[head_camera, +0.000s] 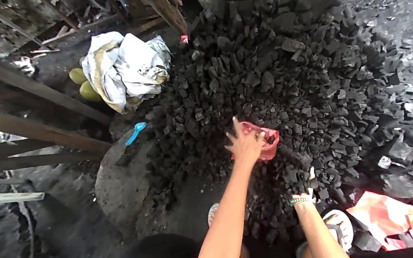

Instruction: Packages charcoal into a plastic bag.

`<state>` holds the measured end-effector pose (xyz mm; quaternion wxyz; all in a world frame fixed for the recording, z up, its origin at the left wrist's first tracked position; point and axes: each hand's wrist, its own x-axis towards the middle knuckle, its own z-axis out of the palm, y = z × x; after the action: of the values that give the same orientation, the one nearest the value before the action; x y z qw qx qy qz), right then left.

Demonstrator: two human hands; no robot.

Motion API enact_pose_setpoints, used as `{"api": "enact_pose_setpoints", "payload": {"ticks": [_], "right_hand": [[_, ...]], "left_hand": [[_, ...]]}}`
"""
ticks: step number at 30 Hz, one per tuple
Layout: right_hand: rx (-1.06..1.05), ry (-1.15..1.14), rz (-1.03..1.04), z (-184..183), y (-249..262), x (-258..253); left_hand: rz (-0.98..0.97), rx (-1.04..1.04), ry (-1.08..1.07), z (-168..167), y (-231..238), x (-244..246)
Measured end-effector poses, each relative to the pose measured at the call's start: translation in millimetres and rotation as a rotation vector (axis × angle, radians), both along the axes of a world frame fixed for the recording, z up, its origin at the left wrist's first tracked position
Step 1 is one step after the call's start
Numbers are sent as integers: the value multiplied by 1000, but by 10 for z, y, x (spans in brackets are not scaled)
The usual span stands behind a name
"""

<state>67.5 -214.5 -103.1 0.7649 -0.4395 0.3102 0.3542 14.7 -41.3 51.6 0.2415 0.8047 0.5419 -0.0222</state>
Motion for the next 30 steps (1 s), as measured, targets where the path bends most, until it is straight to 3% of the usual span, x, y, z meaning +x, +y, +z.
{"api": "enact_pose_setpoints", "payload": {"ticks": [2,5,9,12,15,20,23,27,30], "right_hand": [[256,-78,59,106,221,130],[518,-128,136,340,592,232],[599,-122,283,597,1077,98],[361,-166,499,665,1373,-12],[180,-259,915,614,1477,32],[-100,-692,1504,680,1544,232],[-338,-986,1767,902,1612,347],[-633,-1271,1876,1005,1640,499],[-699,-1352,1857,1210,1594,452]], "left_hand": [[9,-105,120,-116,185,-130],[-2,-124,118,-304,251,-349],[-96,-216,-75,-474,395,-524],[-170,-281,-168,-480,577,-606],[-133,-273,-247,-486,727,-728],[-51,-258,-296,-525,751,-806],[-122,-275,-294,-496,706,-817],[-295,-195,-104,-365,638,-724],[-239,-175,209,-99,562,-612]]}}
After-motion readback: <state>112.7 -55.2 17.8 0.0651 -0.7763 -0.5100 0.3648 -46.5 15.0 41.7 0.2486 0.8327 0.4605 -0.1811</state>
